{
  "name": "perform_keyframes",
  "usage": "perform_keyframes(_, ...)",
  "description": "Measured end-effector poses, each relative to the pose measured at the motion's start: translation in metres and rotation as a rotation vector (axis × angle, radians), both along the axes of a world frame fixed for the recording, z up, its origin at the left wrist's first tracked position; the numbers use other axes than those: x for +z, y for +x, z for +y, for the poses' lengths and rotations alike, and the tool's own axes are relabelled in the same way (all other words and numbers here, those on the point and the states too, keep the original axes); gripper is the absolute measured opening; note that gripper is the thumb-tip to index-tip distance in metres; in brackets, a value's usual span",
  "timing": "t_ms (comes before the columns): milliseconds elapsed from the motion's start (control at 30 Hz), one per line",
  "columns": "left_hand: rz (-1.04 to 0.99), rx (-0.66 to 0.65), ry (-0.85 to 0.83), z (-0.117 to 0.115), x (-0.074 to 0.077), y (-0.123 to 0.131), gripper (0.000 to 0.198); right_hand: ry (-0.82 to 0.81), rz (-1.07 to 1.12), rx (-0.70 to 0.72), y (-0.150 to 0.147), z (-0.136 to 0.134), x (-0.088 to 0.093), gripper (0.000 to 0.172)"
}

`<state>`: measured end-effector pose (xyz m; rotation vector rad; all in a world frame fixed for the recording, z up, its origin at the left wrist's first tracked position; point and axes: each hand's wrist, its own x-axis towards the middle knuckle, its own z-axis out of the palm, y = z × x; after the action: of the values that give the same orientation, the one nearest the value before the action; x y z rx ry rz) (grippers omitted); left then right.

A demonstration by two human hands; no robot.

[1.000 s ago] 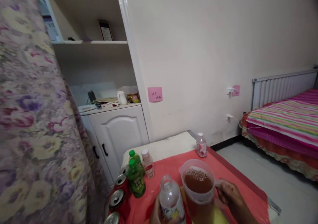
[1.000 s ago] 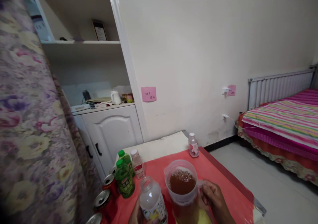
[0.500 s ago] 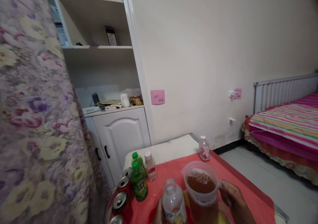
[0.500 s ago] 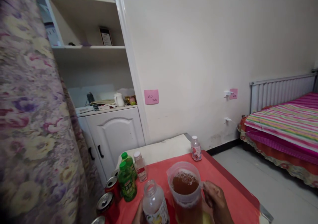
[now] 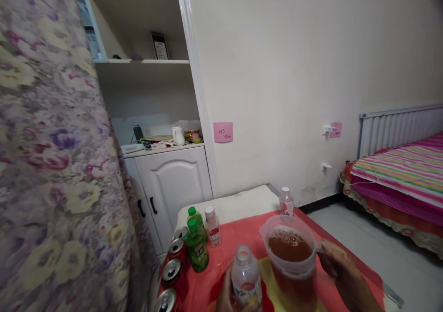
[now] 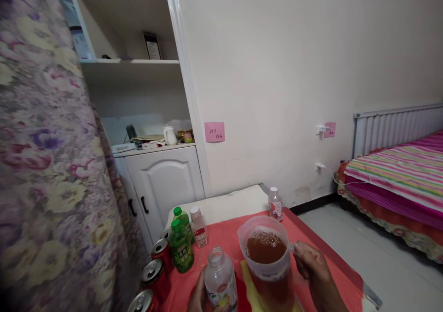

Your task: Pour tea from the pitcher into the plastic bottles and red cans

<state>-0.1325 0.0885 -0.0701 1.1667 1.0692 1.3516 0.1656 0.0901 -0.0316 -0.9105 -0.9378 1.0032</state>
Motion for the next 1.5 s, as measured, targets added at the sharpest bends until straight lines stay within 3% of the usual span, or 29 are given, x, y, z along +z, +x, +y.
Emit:
perform_keyframes(233, -0.006, -0.038, 0.036, 0.0, -0.006, 0.004, 0.092, -0.017, -0.124, 0.08, 0.01, -0.011, 0.042, 0.053)
perform_keyframes(700, -0.03, -0.05, 0.07, 0.004, -0.017, 0.005, 0.094, -0.085, -0.308, 0.185, 0.012, -0.015, 0.094, 0.056)
perform_keyframes(1067, -0.082, -0.075, 0.103, -0.008, 0.007, 0.011, 0.085, -0.122, -0.341, 0.206, 0.009, -0.01, 0.112, 0.057)
perform_keyframes(1333, -0.005, -0.044, 0.143, -0.003, -0.007, 0.004, 0.087, -0.084, -0.427, 0.219, -0.003, -0.015, 0.132, 0.059)
perform_keyframes(1500, 0.051, -0.015, 0.124, -0.002, -0.01, -0.001, 0.089, -0.078, -0.451, 0.204, -0.005, -0.016, 0.136, 0.057)
